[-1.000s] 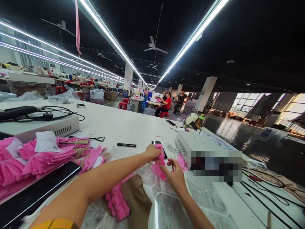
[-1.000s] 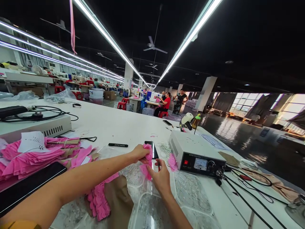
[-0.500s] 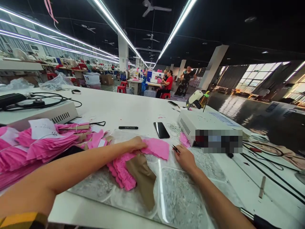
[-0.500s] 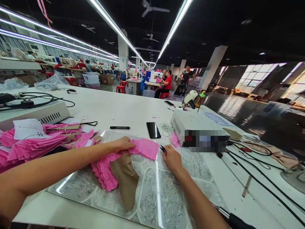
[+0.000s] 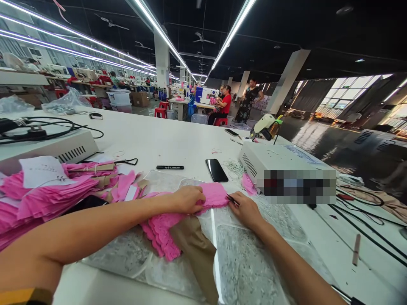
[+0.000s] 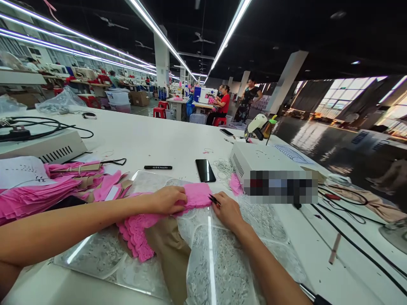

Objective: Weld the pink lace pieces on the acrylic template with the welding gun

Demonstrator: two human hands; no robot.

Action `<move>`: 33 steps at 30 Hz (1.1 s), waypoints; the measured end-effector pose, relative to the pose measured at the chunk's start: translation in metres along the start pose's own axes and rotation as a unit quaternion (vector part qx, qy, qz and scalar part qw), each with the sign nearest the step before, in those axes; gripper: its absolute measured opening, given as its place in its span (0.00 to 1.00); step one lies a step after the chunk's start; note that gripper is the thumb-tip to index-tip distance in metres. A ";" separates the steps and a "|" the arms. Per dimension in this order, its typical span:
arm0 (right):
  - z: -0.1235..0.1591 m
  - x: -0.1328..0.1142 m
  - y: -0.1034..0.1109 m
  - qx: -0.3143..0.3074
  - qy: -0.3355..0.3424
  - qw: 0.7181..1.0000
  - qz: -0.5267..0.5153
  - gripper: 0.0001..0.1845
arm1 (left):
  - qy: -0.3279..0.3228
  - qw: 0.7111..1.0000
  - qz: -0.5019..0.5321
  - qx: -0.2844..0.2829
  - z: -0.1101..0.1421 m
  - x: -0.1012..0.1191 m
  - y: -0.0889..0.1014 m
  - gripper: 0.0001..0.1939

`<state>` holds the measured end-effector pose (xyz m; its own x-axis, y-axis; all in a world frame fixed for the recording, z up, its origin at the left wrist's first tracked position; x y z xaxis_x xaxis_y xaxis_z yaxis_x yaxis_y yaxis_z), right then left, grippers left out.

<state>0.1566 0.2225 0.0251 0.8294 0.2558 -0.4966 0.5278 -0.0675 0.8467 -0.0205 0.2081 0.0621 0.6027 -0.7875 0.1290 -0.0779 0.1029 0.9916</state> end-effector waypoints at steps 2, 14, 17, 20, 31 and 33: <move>-0.002 0.005 0.002 0.007 -0.024 0.999 -0.020 0.13 | -0.002 1.000 -0.010 -0.001 -0.008 0.005 0.002 0.08; 0.035 -0.008 -0.015 -0.129 -0.197 0.942 -0.238 0.15 | 0.024 0.997 0.044 -0.057 -0.050 0.002 -0.004 0.08; 0.031 -0.017 -0.025 -0.135 -0.212 0.932 -0.261 0.13 | 0.057 0.993 0.090 -0.054 -0.050 -0.006 -0.003 0.08; 0.021 -0.024 -0.032 -0.119 -0.224 0.930 -0.265 0.17 | 0.092 0.986 0.129 -0.046 -0.048 -0.012 -0.004 0.08; -0.001 -0.030 -0.038 -0.047 -0.201 0.938 -0.279 0.20 | 0.132 0.976 0.170 -0.017 -0.039 -0.018 -0.010 0.09; -0.001 -0.029 -0.040 -0.039 -0.193 0.940 -0.277 0.19 | 0.128 0.979 0.156 -0.014 -0.040 -0.016 -0.011 0.08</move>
<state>0.1112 0.2185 0.0062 0.4431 -0.1394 -0.8856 0.8962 0.0469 0.4411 0.0022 0.2439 0.0491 0.7324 -0.5374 0.4180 -0.2700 0.3344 0.9029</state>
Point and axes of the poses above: each hand's wrist, its own z-axis away from the middle knuckle, its own y-axis out of the back of the hand, x = y × z, the point moved 7 cm from there along -z, towards the middle knuckle, and after that the axes turned 6 degrees about -y, right-handed, at the moved point
